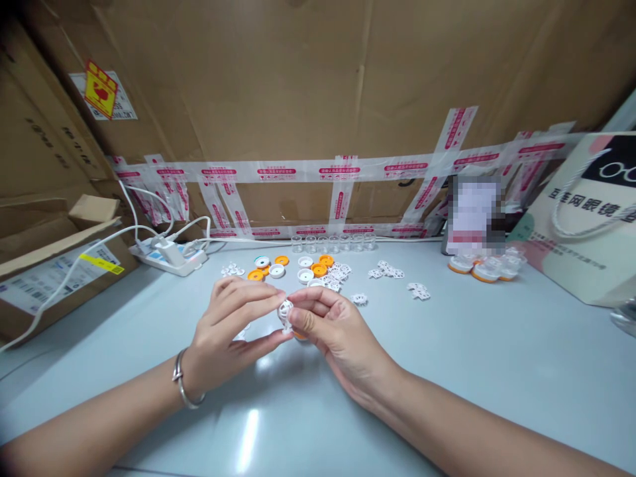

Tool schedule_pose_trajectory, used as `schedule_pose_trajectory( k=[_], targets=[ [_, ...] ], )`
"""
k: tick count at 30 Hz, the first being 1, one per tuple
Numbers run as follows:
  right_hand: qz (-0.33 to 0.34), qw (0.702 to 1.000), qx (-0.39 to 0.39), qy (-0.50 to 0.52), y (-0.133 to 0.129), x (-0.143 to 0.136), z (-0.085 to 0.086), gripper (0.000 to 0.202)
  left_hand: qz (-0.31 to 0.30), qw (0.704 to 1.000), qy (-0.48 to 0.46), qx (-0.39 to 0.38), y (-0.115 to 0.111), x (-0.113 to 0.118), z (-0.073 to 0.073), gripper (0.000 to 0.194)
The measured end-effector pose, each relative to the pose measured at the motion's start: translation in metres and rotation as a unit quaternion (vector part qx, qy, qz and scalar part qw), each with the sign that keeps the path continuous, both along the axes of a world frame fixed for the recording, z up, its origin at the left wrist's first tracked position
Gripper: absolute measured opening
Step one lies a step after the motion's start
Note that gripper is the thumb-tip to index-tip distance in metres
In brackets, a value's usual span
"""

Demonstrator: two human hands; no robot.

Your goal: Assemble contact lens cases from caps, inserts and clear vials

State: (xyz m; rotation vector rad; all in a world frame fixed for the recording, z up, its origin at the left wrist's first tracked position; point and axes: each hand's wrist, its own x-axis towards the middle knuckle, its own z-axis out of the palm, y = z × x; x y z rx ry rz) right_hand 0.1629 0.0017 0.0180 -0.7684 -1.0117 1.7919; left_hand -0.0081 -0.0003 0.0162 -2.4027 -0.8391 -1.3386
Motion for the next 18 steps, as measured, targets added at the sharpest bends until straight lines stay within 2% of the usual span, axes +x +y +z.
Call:
schedule_pose_trajectory(
  k=[10, 18],
  targets=[
    [-0.054, 0.995, 0.049, -0.072, 0.0006, -0.0012, 0.0008, 0.017, 0.019, 1.000, -0.005, -0.012, -0.0024, 0.0014, 0.0003, 0.030],
    [-0.086, 0.982, 0.130, -0.111, -0.0031, -0.0025, -0.0027, 0.014, 0.025, 0.999, -0.013, 0.017, -0.0032, 0.0012, 0.0014, 0.027]
  ],
)
